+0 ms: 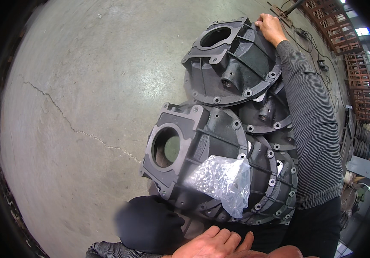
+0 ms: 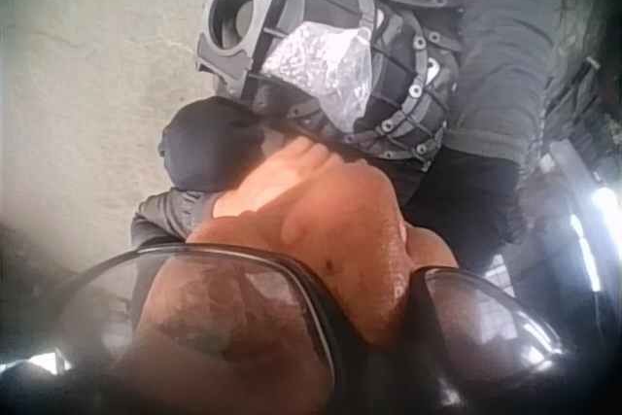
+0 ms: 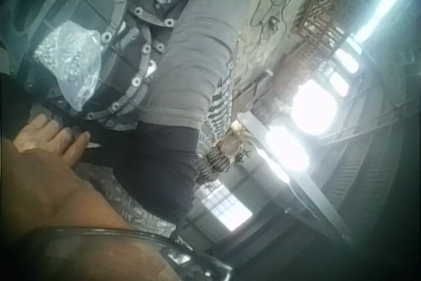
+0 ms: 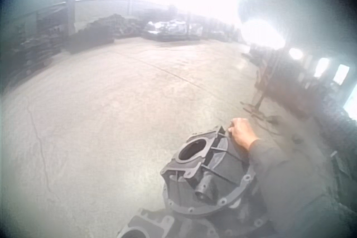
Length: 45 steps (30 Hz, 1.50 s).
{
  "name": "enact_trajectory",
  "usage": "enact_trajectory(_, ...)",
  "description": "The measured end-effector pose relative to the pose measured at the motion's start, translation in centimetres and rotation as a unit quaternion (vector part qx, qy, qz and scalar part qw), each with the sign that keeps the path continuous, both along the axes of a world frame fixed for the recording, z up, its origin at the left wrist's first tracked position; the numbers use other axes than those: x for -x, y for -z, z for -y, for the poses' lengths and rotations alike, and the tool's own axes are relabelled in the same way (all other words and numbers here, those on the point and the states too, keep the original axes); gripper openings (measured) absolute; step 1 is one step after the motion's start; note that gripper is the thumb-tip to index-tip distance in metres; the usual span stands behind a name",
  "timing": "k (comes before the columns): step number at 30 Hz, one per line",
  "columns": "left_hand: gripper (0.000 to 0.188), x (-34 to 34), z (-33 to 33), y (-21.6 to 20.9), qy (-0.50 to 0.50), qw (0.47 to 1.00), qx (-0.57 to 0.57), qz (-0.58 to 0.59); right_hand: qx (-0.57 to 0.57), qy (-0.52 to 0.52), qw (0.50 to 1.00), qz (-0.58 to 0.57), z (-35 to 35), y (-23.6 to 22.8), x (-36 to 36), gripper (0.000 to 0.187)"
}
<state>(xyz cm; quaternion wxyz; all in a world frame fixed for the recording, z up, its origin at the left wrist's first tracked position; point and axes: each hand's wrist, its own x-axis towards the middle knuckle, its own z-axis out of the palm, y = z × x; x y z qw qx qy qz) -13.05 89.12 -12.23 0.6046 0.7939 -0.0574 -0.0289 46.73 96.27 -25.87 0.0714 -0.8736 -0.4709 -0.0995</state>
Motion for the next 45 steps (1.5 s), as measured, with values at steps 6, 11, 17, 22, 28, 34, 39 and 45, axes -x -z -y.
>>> enact_trajectory(6, 0.023, 0.1, 0.2, 0.2, 0.005, 1.000, -0.013, 0.008, 0.022, 0.007, 0.999, 0.032, -0.5, 0.1, -0.2, 0.028)
enact_trajectory(11, 0.021, 0.4, 0.2, 0.3, 0.011, 1.000, -0.007, -0.013, 0.019, 0.083, 0.996, 0.003, -1.1, 0.2, -0.2, 0.029)
enact_trajectory(17, 0.023, 0.8, 0.6, 0.6, -0.001, 1.000, 0.013, -0.027, 0.008, 0.013, 1.000, 0.002, -0.6, -0.1, -0.1, 0.028)
enact_trajectory(22, 0.025, 0.8, 0.5, 0.8, -0.010, 0.999, 0.045, -0.018, -0.016, -0.038, 0.998, -0.056, 0.8, -0.3, 0.1, 0.023)
enact_trajectory(28, 0.026, 0.8, 0.5, 0.7, 0.005, 0.998, 0.054, -0.023, -0.015, -0.051, 0.998, -0.043, 1.0, -0.4, 0.2, 0.022)
enact_trajectory(34, 0.027, 1.0, 1.0, 1.1, -0.011, 0.999, 0.042, -0.008, 0.077, -0.034, 0.991, 0.105, 0.1, -0.3, 0.6, 0.027)
enact_trajectory(39, 0.028, 1.0, 1.0, 1.2, -0.022, 0.999, 0.044, -0.002, 0.133, 0.038, 0.986, 0.088, -1.1, -0.3, 0.6, 0.041)
enact_trajectory(45, 0.029, 1.0, 0.7, 1.0, -0.008, 0.998, 0.056, -0.019, 0.094, 0.104, 0.990, 0.034, -1.0, 0.0, 0.9, 0.053)
